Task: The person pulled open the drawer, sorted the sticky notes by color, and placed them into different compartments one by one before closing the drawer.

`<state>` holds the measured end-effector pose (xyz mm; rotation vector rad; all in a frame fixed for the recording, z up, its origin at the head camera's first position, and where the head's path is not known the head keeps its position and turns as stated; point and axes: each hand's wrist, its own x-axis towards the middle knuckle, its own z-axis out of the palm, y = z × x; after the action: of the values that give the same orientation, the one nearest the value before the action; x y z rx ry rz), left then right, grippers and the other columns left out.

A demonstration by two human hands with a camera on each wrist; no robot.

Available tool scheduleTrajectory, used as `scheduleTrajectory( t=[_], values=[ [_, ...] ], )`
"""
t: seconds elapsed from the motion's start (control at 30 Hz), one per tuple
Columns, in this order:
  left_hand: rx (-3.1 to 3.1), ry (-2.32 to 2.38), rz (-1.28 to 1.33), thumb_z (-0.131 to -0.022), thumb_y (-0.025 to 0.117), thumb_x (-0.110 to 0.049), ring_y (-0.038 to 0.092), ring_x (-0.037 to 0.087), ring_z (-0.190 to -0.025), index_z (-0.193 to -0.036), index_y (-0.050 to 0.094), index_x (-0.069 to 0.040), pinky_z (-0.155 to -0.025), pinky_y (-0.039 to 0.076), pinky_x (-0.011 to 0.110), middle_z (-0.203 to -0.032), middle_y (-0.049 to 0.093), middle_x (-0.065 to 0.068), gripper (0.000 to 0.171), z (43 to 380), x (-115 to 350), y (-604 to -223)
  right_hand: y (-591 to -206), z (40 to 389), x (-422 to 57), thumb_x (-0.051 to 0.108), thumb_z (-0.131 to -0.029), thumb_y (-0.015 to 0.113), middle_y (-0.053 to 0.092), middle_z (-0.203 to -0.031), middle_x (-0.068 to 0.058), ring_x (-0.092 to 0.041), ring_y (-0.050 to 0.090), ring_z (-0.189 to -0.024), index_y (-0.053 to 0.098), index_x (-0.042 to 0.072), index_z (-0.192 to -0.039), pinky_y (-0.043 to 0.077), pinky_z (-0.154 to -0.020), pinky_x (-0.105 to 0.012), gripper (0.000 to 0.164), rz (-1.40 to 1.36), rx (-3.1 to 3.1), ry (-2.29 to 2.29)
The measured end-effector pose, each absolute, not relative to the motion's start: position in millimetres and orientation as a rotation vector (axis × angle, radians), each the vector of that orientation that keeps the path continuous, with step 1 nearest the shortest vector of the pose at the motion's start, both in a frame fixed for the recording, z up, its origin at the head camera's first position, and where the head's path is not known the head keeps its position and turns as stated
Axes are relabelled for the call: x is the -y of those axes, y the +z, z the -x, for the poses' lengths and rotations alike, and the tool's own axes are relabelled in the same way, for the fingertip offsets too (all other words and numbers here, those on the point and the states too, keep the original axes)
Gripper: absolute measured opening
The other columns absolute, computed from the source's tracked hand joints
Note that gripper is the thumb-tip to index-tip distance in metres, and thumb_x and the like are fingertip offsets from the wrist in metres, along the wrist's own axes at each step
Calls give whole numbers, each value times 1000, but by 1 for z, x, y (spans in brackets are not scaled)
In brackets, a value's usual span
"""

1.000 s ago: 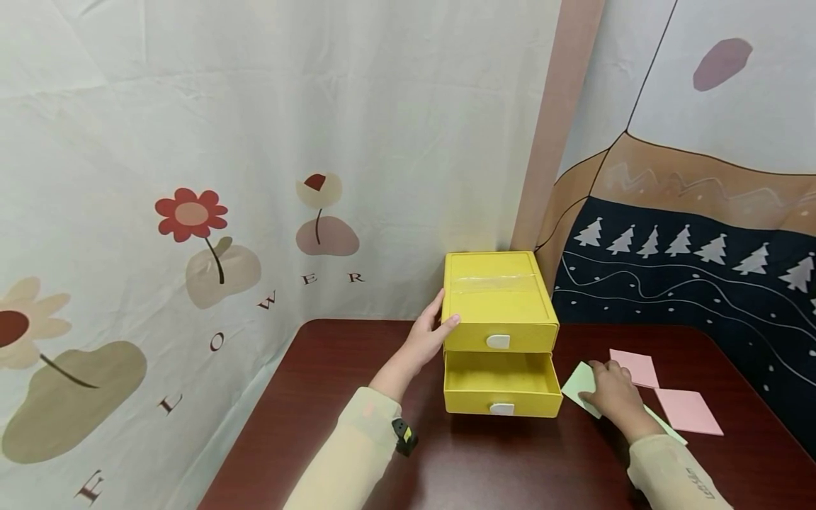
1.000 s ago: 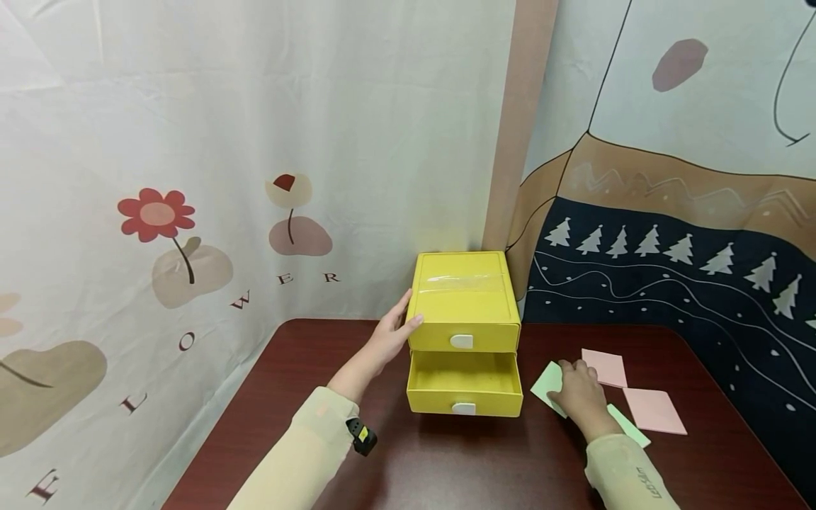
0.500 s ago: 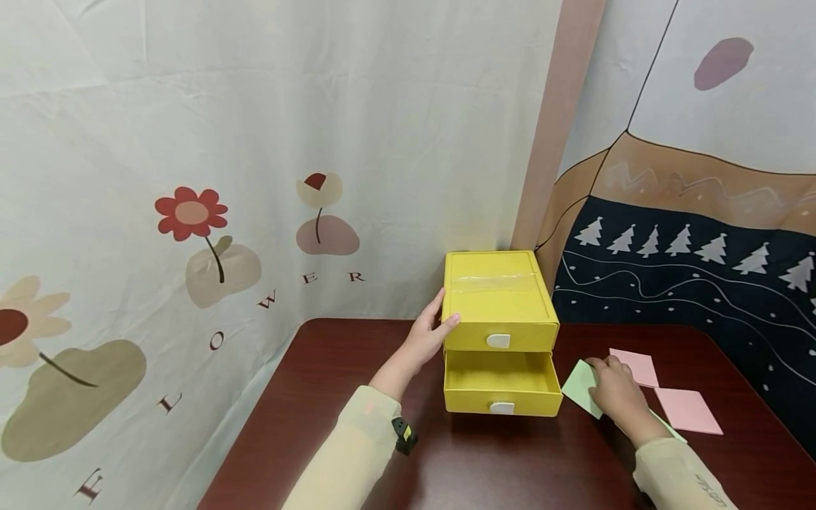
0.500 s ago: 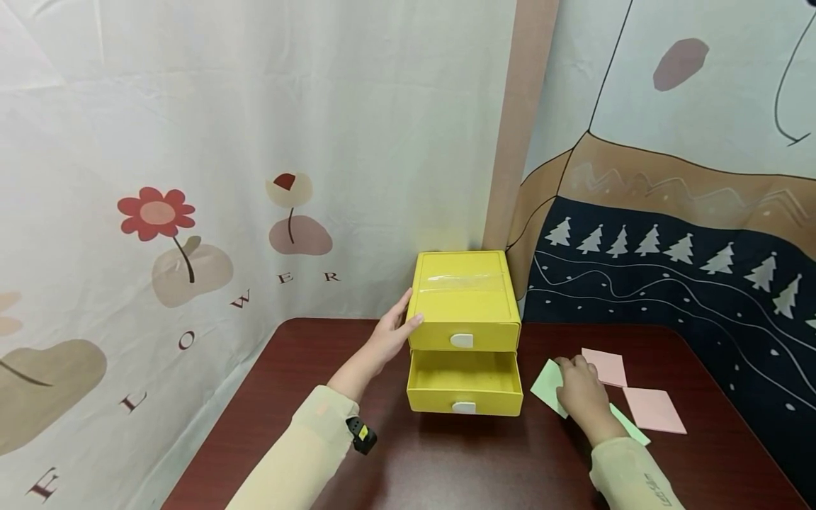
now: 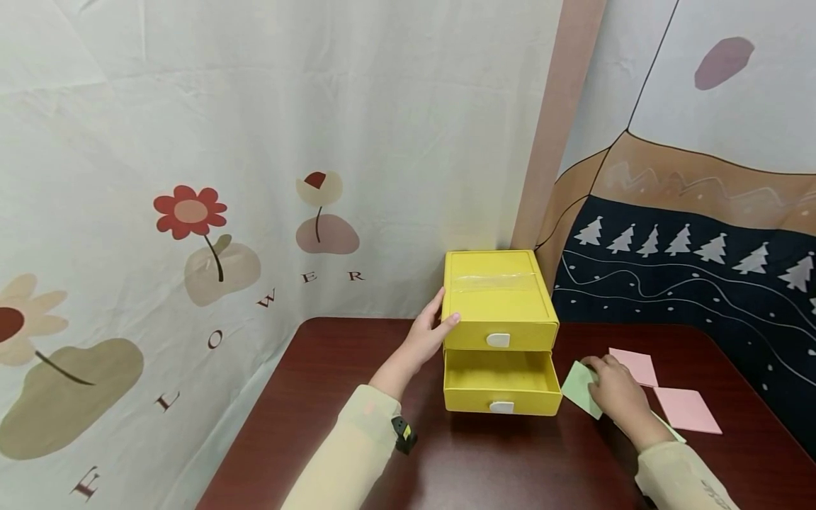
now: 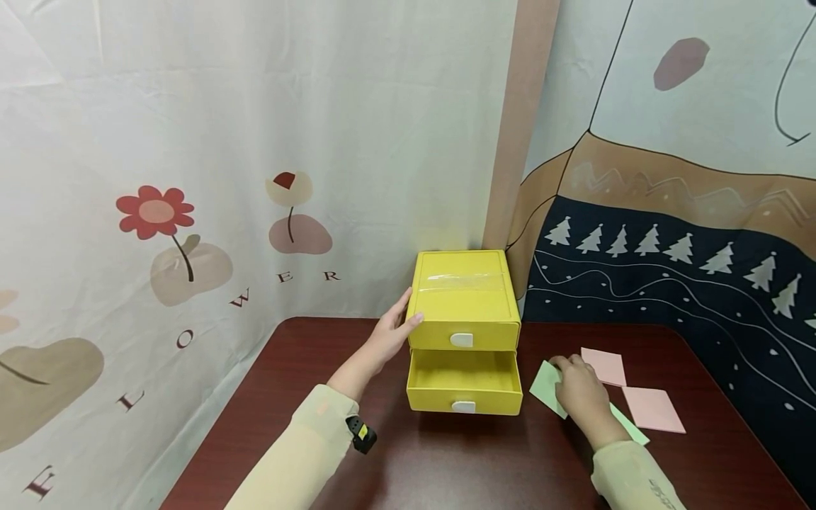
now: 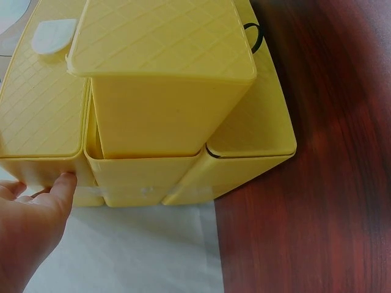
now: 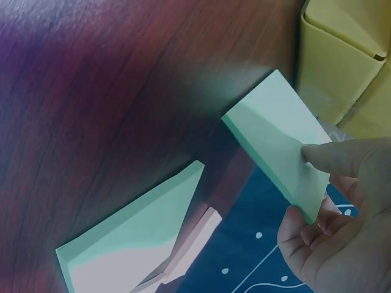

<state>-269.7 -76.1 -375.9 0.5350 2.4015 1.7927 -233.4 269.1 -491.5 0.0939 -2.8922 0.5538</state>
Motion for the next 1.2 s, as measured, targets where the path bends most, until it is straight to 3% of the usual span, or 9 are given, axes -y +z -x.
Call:
scheduleTrajectory(
  t=[0.2, 0.5, 0.77, 0.93, 1.2],
  values=[
    [-2426, 1816, -530, -96, 54, -34, 17, 27, -144, -153, 15, -22, -114, 23, 47, -159, 15, 4, 70, 285, 76, -398, -491, 231, -269, 1, -78, 62, 59, -97, -20, -32, 57, -81, 64, 0, -105, 48, -67, -50, 28, -77, 2875, 582],
    [-2454, 1795, -496, -95, 55, -39, 19, 25, -144, -153, 15, -28, -113, 25, 46, -158, 16, 2, 71, 287, 75, -403, -490, 226, -273, 0, -77, 65, 58, -89, -16, -27, 56, -76, 65, 0, -99, 47, -66, -46, 21, -85, 2832, 659],
    [-2455, 1803, -494, -95, 55, -39, 18, 25, -144, -153, 15, -25, -114, 24, 48, -158, 16, 2, 71, 286, 76, -403, -489, 223, -271, 0, -77, 68, 57, -80, -8, -19, 51, -68, 67, 5, -91, 41, -58, -34, 15, -118, 2744, 636],
    [-2453, 1806, -485, -95, 55, -39, 19, 24, -144, -152, 16, -30, -114, 24, 46, -158, 16, 1, 70, 286, 75, -403, -490, 222, -271, 1, -77, 68, 57, -80, -7, -18, 51, -68, 68, 7, -90, 41, -57, -33, 14, -127, 2708, 624],
    [-2459, 1791, -474, -95, 55, -40, 18, 23, -144, -153, 15, -27, -114, 25, 46, -158, 16, 0, 72, 285, 75, -402, -489, 219, -269, 0, -75, 70, 57, -81, -5, -18, 52, -68, 68, 8, -88, 42, -57, -33, 15, -127, 2614, 632]
  ],
)
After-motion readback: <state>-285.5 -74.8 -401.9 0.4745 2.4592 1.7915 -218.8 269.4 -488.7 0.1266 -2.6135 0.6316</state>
